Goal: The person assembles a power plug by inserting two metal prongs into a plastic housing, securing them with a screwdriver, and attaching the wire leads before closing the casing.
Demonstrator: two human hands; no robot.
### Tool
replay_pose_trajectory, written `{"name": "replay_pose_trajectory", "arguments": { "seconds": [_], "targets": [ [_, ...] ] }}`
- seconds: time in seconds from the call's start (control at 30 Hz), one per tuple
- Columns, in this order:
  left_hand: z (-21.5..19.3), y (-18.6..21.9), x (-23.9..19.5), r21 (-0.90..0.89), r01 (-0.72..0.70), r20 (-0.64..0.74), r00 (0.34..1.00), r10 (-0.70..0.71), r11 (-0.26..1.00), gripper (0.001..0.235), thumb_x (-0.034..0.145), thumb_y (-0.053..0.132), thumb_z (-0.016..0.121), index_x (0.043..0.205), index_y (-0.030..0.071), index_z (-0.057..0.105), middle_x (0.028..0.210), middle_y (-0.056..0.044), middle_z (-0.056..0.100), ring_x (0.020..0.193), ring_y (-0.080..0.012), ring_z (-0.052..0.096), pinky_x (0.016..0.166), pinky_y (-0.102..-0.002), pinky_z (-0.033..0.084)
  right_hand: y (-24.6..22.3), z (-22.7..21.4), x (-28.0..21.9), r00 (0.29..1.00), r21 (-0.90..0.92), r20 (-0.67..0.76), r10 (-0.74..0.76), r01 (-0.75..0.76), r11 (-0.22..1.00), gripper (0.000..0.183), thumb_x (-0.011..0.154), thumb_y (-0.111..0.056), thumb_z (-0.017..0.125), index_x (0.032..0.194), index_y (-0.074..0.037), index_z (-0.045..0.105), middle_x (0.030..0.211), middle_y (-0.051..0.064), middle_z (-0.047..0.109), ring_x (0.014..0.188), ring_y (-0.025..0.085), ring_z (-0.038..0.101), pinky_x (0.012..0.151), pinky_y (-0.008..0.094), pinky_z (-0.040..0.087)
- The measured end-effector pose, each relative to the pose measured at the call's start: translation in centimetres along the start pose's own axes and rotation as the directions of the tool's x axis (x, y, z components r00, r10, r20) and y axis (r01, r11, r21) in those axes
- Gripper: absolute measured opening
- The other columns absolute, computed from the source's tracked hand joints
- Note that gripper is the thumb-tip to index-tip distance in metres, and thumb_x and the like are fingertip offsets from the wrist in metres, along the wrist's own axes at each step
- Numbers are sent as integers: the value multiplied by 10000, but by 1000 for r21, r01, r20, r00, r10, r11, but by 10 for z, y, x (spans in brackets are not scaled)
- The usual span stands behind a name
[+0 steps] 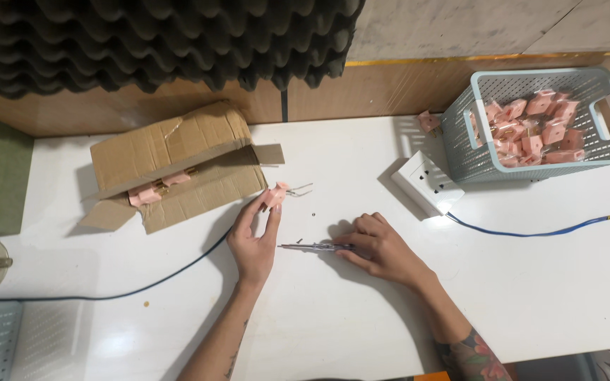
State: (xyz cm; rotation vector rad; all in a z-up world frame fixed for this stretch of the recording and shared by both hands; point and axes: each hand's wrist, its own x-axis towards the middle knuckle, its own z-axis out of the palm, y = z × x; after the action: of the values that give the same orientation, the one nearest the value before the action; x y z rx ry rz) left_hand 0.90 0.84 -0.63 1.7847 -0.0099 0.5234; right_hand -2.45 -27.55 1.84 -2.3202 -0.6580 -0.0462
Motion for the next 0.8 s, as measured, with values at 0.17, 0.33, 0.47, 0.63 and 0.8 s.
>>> {"name": "replay_pose_trajectory", "arguments": {
  "seconds": [0.17, 0.33, 0.47, 0.63, 0.8],
  "targets": [
    [3, -4, -2, -30, -2, -6, 1000, 2, 1000, 362, 1027, 75, 890, 1380, 36, 824, 1250, -154, 866, 1178, -252, 830, 1047, -396, 671, -6, -1, 4, 995, -133, 50, -81, 87, 987, 243, 993, -363, 882, 1142, -174, 908, 799, 28, 594, 823, 229, 654, 884, 382, 515],
    [5, -1, -1, -55, -12, 9, 1000, 12, 998, 349, 1037, 67, 875, 1380, 34, 822, 1253, -148, 865, 1174, -244, 830, 1047, -403, 669, 8, -3, 0, 998, -222, -7, -55, 52, 974, 217, 982, -331, 896, 1126, -169, 904, 786, 33, 627, 808, 217, 654, 890, 375, 512],
    [5, 1, 1, -49, -21, 22, 1000, 22, 999, 334, 1045, 70, 862, 1375, 34, 822, 1252, -147, 865, 1178, -256, 834, 1045, -407, 668, 14, -3, 0, 999, -278, -49, -13, -1, 961, 215, 979, -315, 896, 1149, -182, 895, 783, 26, 637, 809, 209, 661, 887, 369, 512],
    [5, -1, -2, -36, -9, 46, 999, 11, 999, 388, 1040, 83, 870, 1417, 24, 797, 1268, -151, 849, 1187, -270, 826, 1061, -417, 662, 27, 2, -5, 993, -329, -112, -24, -14, 944, 205, 959, -294, 907, 1139, -198, 889, 786, 20, 626, 809, 204, 668, 891, 364, 523],
    [2, 7, 4, -11, -49, 88, 995, 50, 999, 431, 1021, 83, 878, 1425, -21, 773, 1237, -194, 833, 1154, -338, 832, 1032, -466, 664, 28, -2, -2, 986, -351, -167, -13, -47, 935, 206, 962, -306, 909, 1144, -211, 892, 779, 10, 620, 791, 195, 665, 874, 354, 520]
  ]
}}
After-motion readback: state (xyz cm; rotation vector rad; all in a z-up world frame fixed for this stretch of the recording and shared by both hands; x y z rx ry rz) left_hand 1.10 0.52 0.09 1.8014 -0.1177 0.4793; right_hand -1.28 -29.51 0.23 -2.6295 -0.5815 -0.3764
